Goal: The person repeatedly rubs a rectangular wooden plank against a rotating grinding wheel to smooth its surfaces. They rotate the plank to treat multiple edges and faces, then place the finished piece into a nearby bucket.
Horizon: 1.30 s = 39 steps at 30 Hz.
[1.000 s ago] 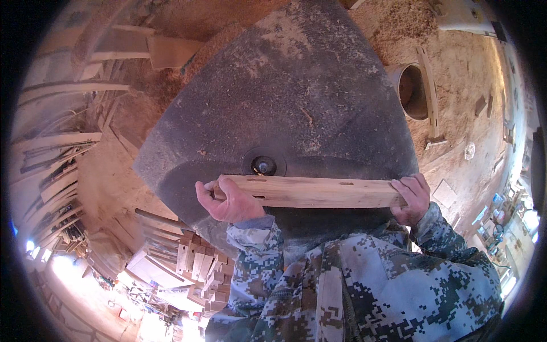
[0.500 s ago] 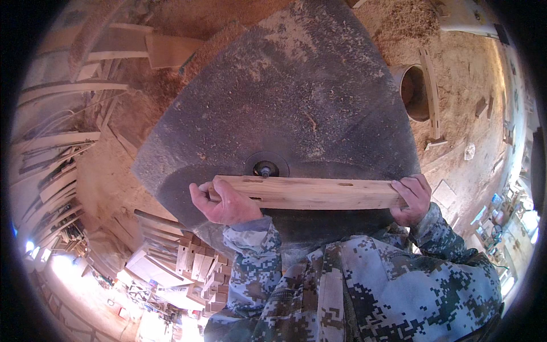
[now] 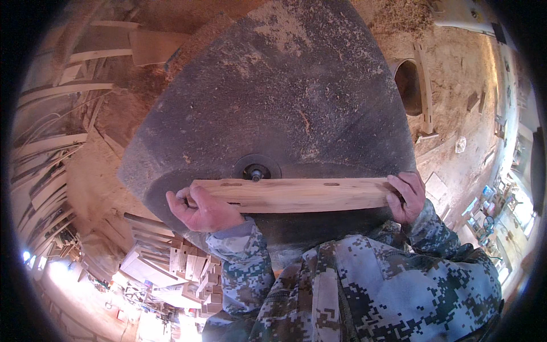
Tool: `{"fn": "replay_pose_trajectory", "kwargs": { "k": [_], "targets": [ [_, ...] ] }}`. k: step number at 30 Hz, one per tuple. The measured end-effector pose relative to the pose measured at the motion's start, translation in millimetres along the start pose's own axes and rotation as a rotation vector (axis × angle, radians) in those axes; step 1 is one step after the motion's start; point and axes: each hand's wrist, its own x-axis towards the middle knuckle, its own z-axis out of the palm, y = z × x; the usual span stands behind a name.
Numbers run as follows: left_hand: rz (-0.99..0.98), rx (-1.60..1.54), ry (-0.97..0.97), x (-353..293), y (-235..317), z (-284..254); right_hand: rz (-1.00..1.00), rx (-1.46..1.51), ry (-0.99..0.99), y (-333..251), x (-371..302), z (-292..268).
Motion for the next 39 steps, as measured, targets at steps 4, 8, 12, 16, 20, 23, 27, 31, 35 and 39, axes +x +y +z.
{"fn": "replay_pose_trajectory", "kwargs": {
  "k": [4, 8, 12, 16, 20, 23, 27, 31, 35, 39],
  "targets": [
    [0.038, 0.018, 0.009, 16, -5, -12, 0.020, 0.006, 0.040, -5, 7, 7],
    [0.023, -0.027, 0.023, 31, -13, -21, 0.045, 0.022, 0.070, -16, 20, 12],
    [0.005, 0.099, 0.056, 45, -19, -31, 0.035, 0.038, 0.095, -27, 36, 16],
    [0.013, 0.063, 0.062, 59, -19, -42, -0.012, 0.055, 0.124, -36, 52, 21],
    [-0.022, 0.039, 0.103, 64, -21, -53, -0.052, 0.062, 0.135, -44, 66, 26],
    [-0.101, 0.047, 0.154, 70, -22, -63, -0.067, 0.078, 0.118, -51, 76, 29],
    [-0.033, 0.143, 0.123, 76, -22, -71, -0.071, 0.090, 0.106, -54, 83, 31],
    [-0.117, 0.054, 0.162, 63, -22, -71, -0.090, 0.055, 0.100, -53, 83, 31],
    [-0.086, 0.029, 0.170, 60, -23, -71, -0.097, 0.050, 0.106, -49, 82, 30],
    [-0.105, -0.059, 0.164, 63, -34, -75, -0.033, 0.000, 0.086, -48, 74, 28]
  ]
}}
